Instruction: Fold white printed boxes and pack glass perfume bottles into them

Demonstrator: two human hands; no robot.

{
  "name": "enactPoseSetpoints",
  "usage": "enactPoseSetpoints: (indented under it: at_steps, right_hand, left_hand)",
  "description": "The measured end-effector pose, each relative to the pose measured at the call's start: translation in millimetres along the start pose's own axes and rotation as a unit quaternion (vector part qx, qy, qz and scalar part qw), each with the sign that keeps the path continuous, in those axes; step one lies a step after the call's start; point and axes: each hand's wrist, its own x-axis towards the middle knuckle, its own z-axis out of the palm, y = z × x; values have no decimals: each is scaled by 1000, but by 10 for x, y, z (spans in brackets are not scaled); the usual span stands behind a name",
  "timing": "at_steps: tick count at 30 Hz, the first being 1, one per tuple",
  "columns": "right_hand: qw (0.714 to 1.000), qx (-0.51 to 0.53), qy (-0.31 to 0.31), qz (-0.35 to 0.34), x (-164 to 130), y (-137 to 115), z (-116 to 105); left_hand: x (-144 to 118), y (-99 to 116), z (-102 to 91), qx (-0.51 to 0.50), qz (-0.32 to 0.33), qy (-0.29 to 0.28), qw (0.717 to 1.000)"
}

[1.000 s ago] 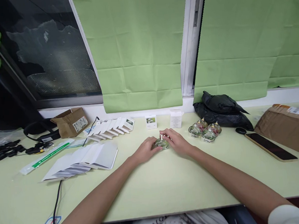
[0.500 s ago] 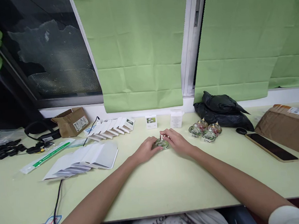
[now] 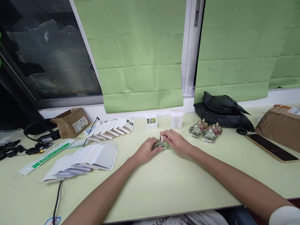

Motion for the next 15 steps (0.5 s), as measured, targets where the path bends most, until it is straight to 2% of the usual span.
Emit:
enactPoseSetpoints:
  at_steps: [15]
  right_hand:
    - [1000, -23, -14, -8, 10, -39, -43]
  left_hand:
    - [-4, 13, -2, -1, -2, 8, 1000]
